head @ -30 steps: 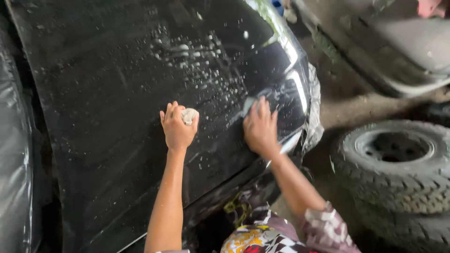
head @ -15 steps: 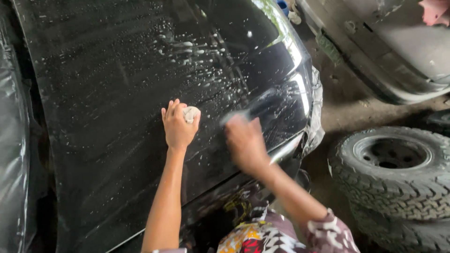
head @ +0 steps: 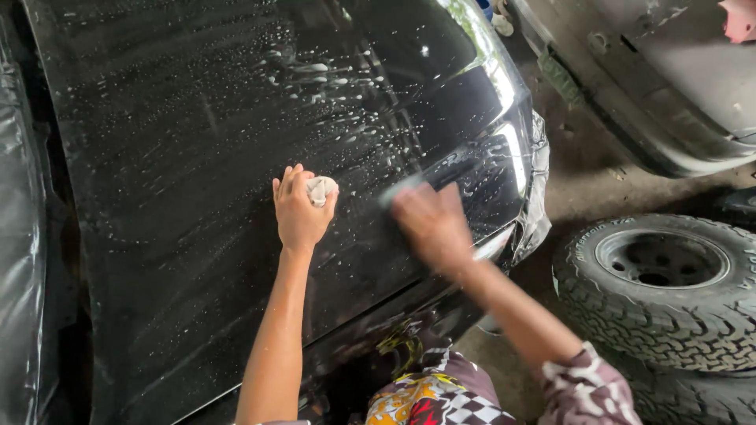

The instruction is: The person scrubs the hood of a black car using a sponge and a cloth. They repeatedly wipe the surface, which is covered in soapy water, and occasionally dip the cloth into a bucket on the floor.

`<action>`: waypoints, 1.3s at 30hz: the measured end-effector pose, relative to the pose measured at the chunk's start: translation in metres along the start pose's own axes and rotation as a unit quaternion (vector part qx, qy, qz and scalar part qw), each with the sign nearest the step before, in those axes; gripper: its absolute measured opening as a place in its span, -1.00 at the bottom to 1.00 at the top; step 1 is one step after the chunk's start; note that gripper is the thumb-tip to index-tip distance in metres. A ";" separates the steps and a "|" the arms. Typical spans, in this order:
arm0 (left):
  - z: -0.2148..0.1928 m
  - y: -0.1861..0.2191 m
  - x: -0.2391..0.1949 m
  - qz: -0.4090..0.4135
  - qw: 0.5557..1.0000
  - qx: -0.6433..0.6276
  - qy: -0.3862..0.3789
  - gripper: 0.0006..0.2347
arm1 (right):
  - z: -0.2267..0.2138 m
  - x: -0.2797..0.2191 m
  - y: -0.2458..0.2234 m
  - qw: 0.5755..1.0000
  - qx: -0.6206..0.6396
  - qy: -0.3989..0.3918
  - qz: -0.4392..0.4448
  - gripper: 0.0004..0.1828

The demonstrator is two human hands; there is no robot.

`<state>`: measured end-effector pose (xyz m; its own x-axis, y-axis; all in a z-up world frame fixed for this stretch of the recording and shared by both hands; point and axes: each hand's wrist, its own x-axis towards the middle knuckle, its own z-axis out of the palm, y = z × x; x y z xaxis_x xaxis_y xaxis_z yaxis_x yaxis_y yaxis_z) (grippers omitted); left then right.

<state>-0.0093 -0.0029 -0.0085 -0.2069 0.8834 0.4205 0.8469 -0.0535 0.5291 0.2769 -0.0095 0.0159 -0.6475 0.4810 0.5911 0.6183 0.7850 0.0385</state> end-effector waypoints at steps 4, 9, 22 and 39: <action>0.000 0.002 0.002 0.006 1.000 0.022 -0.001 -0.60 | 0.003 -0.007 0.039 0.963 -0.009 -0.180 0.201 -0.54; -0.002 0.001 0.000 0.007 1.000 0.003 -0.003 -0.57 | 0.009 -0.007 -0.018 0.995 0.036 -0.048 0.082 -0.44; 0.001 0.002 0.003 0.021 1.000 0.016 0.016 -0.58 | 0.016 -0.011 -0.035 0.981 0.152 -0.068 0.098 -0.56; 0.004 0.000 0.001 -0.004 1.000 0.015 0.008 -0.58 | -0.033 -0.037 0.075 0.719 0.408 0.098 0.554 -0.71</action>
<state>-0.0074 -0.0005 -0.0106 -0.2206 0.8762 0.4284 0.8595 -0.0330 0.5101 0.3625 0.0187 0.0232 0.1662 0.9861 -0.0007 0.1858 -0.0320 -0.9821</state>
